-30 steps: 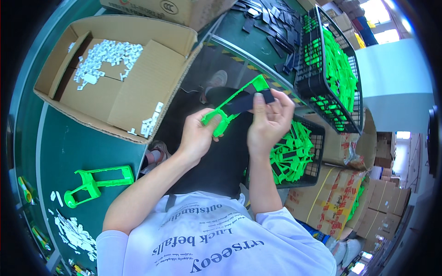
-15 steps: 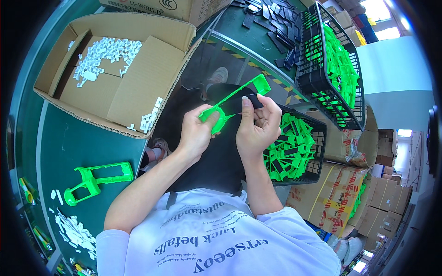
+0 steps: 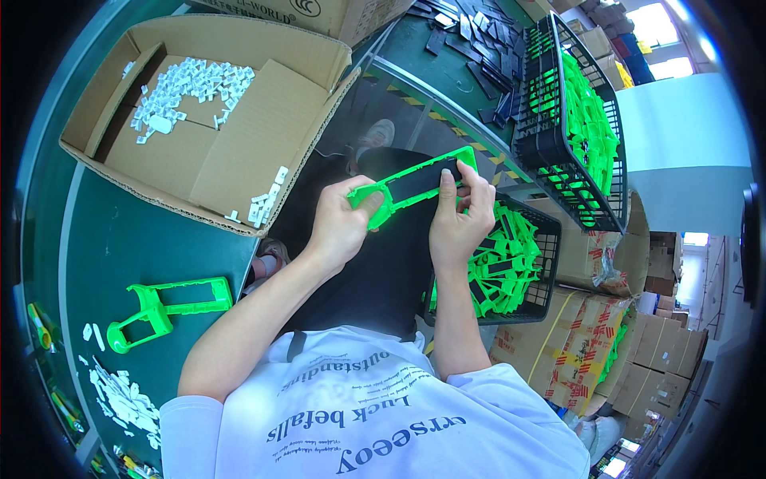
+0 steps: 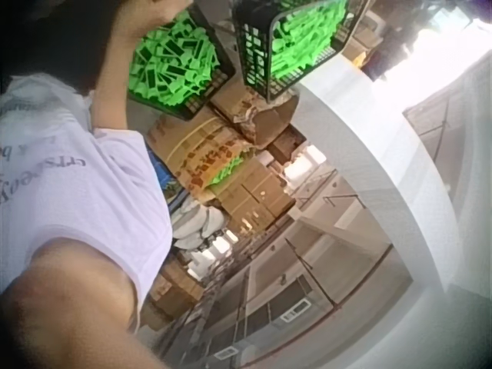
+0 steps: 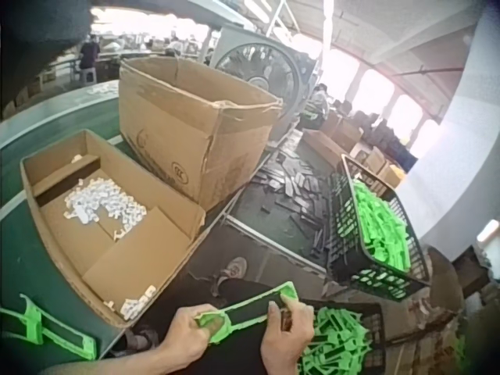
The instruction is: The person inserts black panels into plastic casing frames by hand and places them into a basket. The person also assembles flashlights by joining the casing halves with internal components and attaching switches and reflector heads.
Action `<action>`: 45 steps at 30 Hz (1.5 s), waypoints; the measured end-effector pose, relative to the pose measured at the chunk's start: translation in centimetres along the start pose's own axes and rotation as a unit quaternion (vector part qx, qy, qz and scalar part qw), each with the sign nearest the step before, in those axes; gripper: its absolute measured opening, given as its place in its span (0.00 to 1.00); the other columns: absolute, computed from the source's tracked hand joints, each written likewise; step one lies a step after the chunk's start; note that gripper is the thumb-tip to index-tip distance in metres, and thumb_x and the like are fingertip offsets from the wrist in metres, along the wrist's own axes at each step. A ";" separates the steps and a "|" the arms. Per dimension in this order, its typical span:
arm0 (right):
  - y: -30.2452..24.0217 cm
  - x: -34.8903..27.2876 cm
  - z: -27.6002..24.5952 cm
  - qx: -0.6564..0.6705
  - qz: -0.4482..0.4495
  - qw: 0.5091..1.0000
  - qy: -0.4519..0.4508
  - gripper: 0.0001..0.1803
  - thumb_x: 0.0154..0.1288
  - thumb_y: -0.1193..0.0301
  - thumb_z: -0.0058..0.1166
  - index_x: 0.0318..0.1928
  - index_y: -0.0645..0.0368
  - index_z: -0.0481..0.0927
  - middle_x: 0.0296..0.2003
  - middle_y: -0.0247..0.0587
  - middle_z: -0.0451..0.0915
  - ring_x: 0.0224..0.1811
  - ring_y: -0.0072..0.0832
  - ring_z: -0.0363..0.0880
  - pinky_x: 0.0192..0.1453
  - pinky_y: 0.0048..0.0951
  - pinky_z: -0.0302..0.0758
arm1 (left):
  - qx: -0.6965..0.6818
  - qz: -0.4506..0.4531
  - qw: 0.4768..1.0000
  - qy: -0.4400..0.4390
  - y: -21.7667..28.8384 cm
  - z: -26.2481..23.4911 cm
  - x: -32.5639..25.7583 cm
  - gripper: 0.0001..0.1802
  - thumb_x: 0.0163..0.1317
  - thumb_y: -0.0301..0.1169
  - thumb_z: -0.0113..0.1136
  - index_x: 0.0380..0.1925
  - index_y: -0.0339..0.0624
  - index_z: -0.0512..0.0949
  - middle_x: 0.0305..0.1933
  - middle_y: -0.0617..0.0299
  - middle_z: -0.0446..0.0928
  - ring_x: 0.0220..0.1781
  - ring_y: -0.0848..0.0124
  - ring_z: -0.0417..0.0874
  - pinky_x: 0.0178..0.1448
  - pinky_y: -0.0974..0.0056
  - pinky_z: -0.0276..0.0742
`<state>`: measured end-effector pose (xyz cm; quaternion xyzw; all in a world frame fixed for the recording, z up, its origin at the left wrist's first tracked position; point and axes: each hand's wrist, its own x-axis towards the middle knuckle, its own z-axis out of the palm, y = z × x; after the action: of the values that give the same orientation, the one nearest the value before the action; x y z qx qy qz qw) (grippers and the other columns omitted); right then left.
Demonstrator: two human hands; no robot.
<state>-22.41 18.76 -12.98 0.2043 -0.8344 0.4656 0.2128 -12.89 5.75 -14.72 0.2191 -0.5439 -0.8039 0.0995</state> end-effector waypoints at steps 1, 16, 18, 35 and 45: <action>0.3 0.2 -0.5 -0.039 -0.034 0.998 -0.028 0.14 0.58 0.72 0.69 0.44 0.63 0.83 0.34 0.38 0.79 0.31 0.27 0.72 0.33 0.27 0.70 | 0.005 -0.003 1.000 0.000 0.1 -0.1 0.2 0.07 0.70 0.27 0.57 0.33 0.37 0.79 0.25 0.65 0.76 0.26 0.78 0.74 0.30 0.70 0.69; 0.7 7.9 -7.9 -0.049 0.172 0.878 -0.444 0.13 0.53 0.67 0.72 0.25 0.64 0.84 0.13 0.29 0.75 0.15 0.13 0.70 0.21 0.18 0.64 | 0.164 -0.017 0.982 -0.094 0.5 -0.4 0.3 0.08 0.68 0.29 0.61 0.32 0.35 0.79 0.25 0.63 0.77 0.27 0.78 0.76 0.28 0.69 0.69; 1.1 7.6 -7.7 -0.035 0.166 0.883 -0.438 0.14 0.52 0.66 0.72 0.24 0.63 0.84 0.13 0.31 0.75 0.15 0.13 0.71 0.19 0.19 0.63 | 0.157 -0.023 0.985 -0.074 0.5 -0.4 0.3 0.11 0.66 0.33 0.65 0.32 0.35 0.79 0.24 0.62 0.77 0.27 0.77 0.78 0.26 0.69 0.69; 2.0 4.4 -7.4 -0.099 0.178 0.882 -0.425 0.21 0.49 0.59 0.74 0.18 0.65 0.82 0.10 0.37 0.75 0.12 0.19 0.72 0.19 0.25 0.66 | 0.324 0.052 0.945 -0.006 0.4 0.0 -0.2 0.17 0.54 0.36 0.75 0.23 0.34 0.80 0.17 0.57 0.79 0.20 0.74 0.80 0.27 0.65 0.72; 2.8 2.2 -7.4 -0.106 0.132 0.895 -0.413 0.18 0.55 0.60 0.71 0.25 0.65 0.85 0.11 0.37 0.76 0.12 0.22 0.74 0.22 0.28 0.69 | 0.334 0.123 0.934 0.016 0.1 0.0 -0.6 0.18 0.51 0.34 0.76 0.19 0.35 0.76 0.14 0.56 0.76 0.17 0.72 0.77 0.24 0.64 0.68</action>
<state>-24.50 26.23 -10.23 0.2420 -0.9110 0.2718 -0.1940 -12.39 5.97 -14.52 0.1840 -0.8021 -0.5538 0.1269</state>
